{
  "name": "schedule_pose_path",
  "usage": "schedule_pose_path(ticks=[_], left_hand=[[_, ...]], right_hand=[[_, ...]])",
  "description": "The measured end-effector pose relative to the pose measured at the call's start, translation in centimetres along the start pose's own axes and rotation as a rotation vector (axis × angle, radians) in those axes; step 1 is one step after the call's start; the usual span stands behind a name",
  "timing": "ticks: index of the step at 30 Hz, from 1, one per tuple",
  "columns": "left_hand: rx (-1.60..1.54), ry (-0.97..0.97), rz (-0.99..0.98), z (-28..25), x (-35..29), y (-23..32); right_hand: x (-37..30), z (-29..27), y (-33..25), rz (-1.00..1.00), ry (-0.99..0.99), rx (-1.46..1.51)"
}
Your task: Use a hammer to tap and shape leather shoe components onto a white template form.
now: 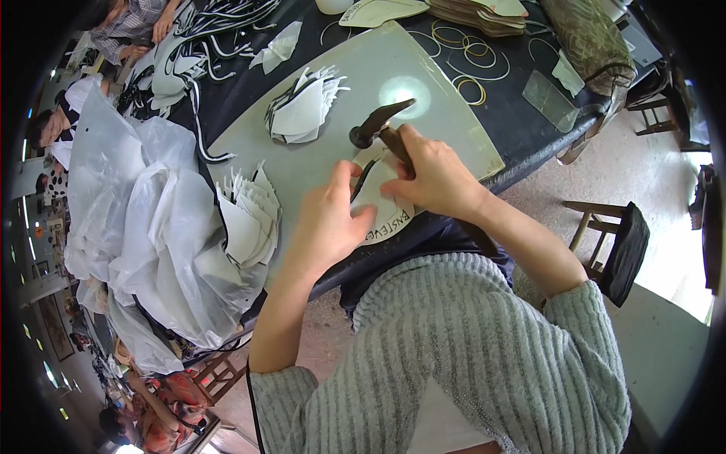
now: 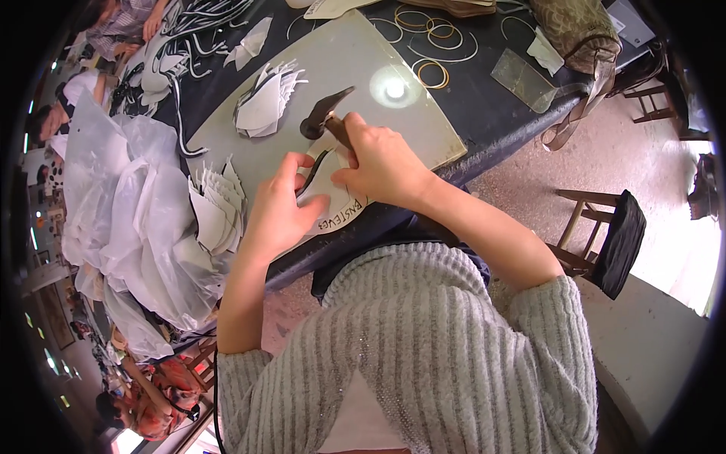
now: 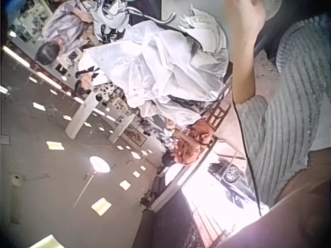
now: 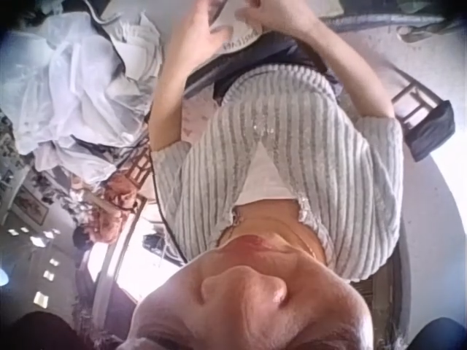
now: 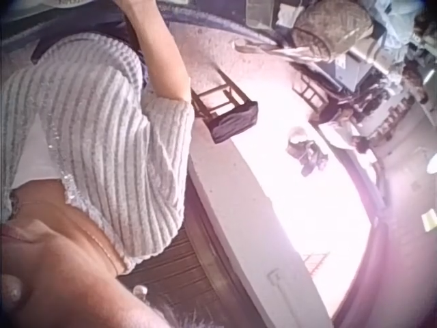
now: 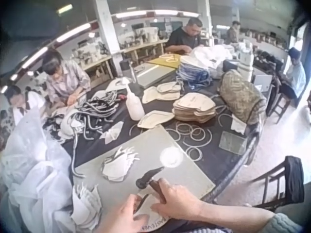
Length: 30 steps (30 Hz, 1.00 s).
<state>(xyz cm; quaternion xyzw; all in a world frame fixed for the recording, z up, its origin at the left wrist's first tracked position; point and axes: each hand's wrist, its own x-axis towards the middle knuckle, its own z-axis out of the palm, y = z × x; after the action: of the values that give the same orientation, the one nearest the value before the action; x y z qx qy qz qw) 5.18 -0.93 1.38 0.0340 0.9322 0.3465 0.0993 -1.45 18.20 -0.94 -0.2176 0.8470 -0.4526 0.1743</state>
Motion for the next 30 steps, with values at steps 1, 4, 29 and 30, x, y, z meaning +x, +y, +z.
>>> schedule_pose_path(ticks=[1,4,29,30], left_hand=[[0.060,0.017,0.011,0.0,0.0,0.3],[0.225,0.067,0.004,-0.3,-0.6,1.1],[-0.026,-0.212,-0.187,-2.8,-0.1,-1.8],[-0.026,-0.209,-0.188,-2.8,-0.2,-1.9]], right_hand=[[0.0,0.2,-0.3,-0.017,-0.009,-0.106],[0.0,0.5,0.0,-0.061,-0.007,-0.139],[0.9,0.2,-0.5,-0.109,-0.057,-0.217],[1.1,0.0,-0.6,-0.109,-0.083,-0.222]])
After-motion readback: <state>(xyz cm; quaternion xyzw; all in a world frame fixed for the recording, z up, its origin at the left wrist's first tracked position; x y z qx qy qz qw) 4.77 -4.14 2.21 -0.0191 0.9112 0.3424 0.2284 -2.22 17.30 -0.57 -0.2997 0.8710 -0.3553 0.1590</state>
